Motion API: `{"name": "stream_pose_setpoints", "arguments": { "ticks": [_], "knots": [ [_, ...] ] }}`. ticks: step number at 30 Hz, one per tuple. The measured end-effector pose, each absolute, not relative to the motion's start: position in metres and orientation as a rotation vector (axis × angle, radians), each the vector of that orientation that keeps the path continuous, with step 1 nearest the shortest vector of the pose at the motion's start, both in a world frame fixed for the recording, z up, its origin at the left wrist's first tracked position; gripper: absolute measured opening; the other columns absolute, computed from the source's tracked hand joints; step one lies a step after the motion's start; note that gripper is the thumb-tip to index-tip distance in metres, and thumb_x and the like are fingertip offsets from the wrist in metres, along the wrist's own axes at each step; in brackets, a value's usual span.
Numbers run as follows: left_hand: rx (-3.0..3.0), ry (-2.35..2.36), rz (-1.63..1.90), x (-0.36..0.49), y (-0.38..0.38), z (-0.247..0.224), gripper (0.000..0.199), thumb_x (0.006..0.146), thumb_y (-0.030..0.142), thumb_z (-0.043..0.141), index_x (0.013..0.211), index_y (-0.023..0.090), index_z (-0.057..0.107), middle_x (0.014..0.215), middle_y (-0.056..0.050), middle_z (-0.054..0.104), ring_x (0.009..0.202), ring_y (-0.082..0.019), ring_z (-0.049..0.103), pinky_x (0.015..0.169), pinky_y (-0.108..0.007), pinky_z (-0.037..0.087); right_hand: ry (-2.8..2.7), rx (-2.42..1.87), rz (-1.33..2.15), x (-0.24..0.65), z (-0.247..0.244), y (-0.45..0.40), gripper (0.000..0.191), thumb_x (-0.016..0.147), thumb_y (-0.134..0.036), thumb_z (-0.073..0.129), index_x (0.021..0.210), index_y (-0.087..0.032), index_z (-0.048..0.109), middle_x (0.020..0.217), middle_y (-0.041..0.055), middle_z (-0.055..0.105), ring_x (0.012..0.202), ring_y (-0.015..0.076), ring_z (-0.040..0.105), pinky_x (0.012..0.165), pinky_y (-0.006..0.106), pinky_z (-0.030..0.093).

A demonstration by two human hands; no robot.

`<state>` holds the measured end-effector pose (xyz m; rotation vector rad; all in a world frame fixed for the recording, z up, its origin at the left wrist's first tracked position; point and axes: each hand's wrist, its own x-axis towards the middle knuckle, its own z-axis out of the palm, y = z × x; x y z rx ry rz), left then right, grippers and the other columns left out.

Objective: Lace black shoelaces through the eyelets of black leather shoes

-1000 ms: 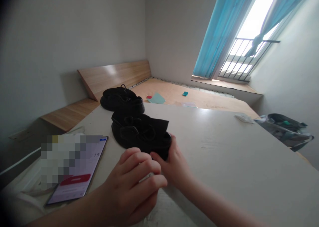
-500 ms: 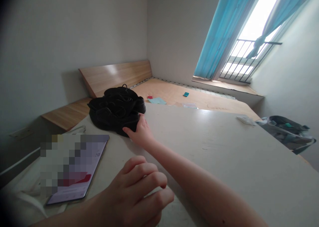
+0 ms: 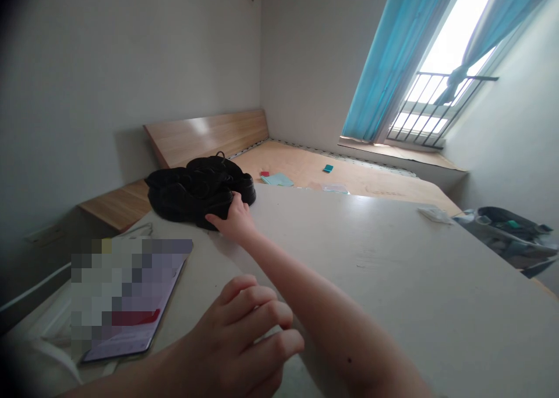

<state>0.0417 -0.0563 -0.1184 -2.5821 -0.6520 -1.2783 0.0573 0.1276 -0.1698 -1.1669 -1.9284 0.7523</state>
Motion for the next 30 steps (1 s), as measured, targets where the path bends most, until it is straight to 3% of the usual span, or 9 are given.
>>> {"name": "stream_pose_setpoints", "arguments": {
  "ticks": [4,11,20,30],
  "knots": [
    [-2.556,-0.658,-1.309,0.041,-0.056,-0.117,0.016,0.087,0.010,0.050,0.086,0.018,0.064,0.080,0.001,0.065,0.081,-0.017,0.051,0.082,-0.034,0.038,-1.835,-1.116,0.721,0.078,-0.173,0.136,0.038,0.095,-0.035,0.060,0.128,-0.017,0.055,0.125,0.0099,0.060,0.105,0.0231,0.063,0.088,0.045,0.054],
    [-2.504,-0.625,-1.357,0.045,-0.054,-0.120,0.020,0.093,0.014,0.049,0.082,0.020,0.064,0.079,0.004,0.065,0.079,-0.014,0.052,0.081,-0.032,0.038,-1.638,-1.223,0.654,0.105,-0.176,0.176,0.039,0.094,-0.033,0.061,0.130,-0.018,0.055,0.133,0.0109,0.055,0.113,0.0259,0.059,0.093,0.048,0.052],
    [-2.487,-0.654,-1.352,0.044,-0.049,-0.123,0.019,0.092,0.013,0.050,0.081,0.020,0.064,0.077,0.004,0.064,0.077,-0.013,0.052,0.081,-0.031,0.038,-1.700,-1.216,0.754,0.070,-0.175,0.209,0.035,0.095,-0.034,0.060,0.124,-0.016,0.058,0.123,0.0095,0.061,0.103,0.0223,0.064,0.086,0.043,0.056],
    [-2.549,-0.681,-1.318,0.045,-0.052,-0.125,0.013,0.084,0.012,0.053,0.086,0.018,0.064,0.081,0.000,0.065,0.082,-0.017,0.052,0.082,-0.035,0.037,-1.637,-1.531,0.433,0.161,-0.166,0.139,0.038,0.093,-0.039,0.061,0.123,-0.016,0.057,0.121,0.0094,0.060,0.105,0.0239,0.061,0.090,0.046,0.052]
  ]
}}
